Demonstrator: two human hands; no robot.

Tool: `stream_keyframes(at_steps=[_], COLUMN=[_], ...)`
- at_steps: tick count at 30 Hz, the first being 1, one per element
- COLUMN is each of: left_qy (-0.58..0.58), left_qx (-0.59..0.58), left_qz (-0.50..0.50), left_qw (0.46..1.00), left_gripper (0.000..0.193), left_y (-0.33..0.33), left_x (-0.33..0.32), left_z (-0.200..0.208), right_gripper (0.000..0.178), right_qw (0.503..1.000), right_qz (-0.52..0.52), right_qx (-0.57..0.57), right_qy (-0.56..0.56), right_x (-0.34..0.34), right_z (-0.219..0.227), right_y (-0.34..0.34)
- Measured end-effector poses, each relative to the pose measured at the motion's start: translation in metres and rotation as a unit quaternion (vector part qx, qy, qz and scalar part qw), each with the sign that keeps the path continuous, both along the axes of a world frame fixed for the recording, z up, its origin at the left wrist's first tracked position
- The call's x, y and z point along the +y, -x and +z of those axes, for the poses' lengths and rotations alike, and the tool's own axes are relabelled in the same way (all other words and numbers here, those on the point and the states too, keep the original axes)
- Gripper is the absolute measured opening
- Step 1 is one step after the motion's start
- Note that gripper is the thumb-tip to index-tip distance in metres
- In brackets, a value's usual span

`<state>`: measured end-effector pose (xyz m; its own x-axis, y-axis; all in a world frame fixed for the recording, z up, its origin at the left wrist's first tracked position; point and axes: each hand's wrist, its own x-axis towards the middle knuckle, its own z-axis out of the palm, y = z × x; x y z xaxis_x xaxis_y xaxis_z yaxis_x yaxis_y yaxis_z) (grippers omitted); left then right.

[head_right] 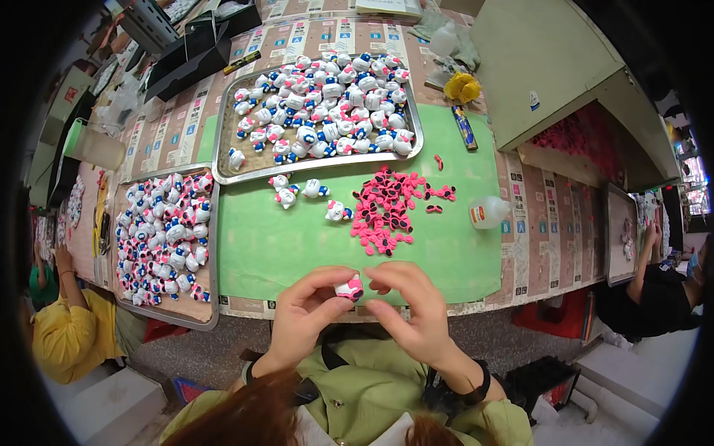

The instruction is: The recorder applies glue to small white toy heads and attaches pink bow/ear components in a factory setting.

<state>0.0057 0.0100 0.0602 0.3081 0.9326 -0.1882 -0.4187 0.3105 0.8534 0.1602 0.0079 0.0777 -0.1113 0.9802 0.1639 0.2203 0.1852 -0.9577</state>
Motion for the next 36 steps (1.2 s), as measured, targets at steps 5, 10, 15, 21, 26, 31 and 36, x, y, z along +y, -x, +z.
stream_keyframes(at_steps=[5,10,15,21,26,31,36], left_qy=[-0.071,-0.191,-0.220,-0.235,-0.242,-0.228,-0.001], left_qx=[0.073,0.141,0.162,0.176,0.177,0.171,-0.062], left_qz=[0.016,0.043,0.062,0.073,0.074,0.048,-0.021], left_qw=[0.995,0.970,0.960,0.953,0.951,0.957,0.998], left_gripper=[0.028,0.024,0.024,0.023,0.023,0.026,0.033], left_y=[0.001,0.000,0.000,-0.001,0.000,0.002,0.004], left_x=[-0.004,-0.004,-0.006,-0.006,-0.005,-0.005,-0.001], left_z=[-0.001,0.000,0.001,0.003,0.003,0.002,0.001], right_gripper=[0.021,0.020,0.019,0.017,0.016,0.021,0.037], right_qw=[0.989,0.996,0.995,0.992,0.991,0.991,0.994], right_qz=[0.038,0.034,0.032,0.031,0.036,0.035,0.005], right_qx=[0.122,0.082,0.092,0.123,0.131,0.128,-0.059], right_qy=[0.074,0.020,-0.004,0.014,0.022,0.021,-0.095], right_x=[0.000,-0.004,-0.006,-0.007,-0.006,-0.007,-0.004], right_z=[-0.010,-0.009,-0.013,-0.016,-0.015,-0.015,-0.006], right_y=[-0.005,-0.004,-0.002,-0.002,-0.002,-0.002,0.004])
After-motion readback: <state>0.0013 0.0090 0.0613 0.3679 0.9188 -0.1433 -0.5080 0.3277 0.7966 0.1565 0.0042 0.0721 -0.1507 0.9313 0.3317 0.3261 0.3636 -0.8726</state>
